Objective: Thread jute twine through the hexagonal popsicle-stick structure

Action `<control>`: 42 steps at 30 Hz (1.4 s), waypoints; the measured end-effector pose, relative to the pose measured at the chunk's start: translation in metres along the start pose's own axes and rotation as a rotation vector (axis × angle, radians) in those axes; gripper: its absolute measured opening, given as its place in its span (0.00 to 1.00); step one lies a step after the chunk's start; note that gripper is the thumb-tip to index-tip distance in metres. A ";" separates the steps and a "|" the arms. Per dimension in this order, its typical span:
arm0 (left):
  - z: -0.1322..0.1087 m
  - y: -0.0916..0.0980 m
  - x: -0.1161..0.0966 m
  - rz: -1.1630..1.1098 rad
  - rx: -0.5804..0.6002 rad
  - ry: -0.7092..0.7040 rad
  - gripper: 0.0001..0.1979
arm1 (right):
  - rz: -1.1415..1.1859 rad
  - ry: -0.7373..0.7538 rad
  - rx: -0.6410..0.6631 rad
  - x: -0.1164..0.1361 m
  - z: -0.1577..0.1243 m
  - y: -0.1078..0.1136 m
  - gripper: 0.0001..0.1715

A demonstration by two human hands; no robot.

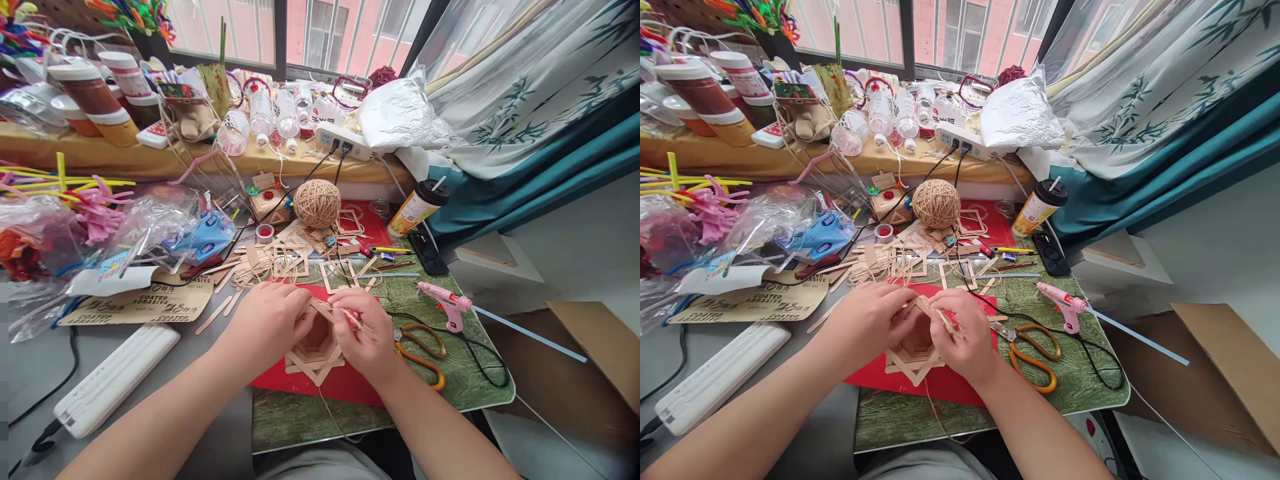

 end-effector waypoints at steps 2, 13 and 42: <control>0.002 -0.003 0.004 0.005 0.024 0.035 0.12 | -0.011 0.066 -0.006 0.003 -0.002 0.001 0.17; 0.009 -0.019 0.023 0.036 0.132 0.191 0.10 | 0.090 -0.028 0.105 -0.013 0.001 -0.008 0.18; 0.017 -0.021 0.056 0.030 0.222 0.428 0.15 | -0.436 -0.424 0.668 -0.013 -0.110 -0.044 0.08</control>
Point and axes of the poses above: each hand's wrist, its own z-axis towards the middle knuckle, its own y-axis out of the back of the hand, x = y × z, the point moved 9 cm from there along z, towards the middle knuckle, and after that the axes turned 8 degrees about y, right-handed, at the moved point
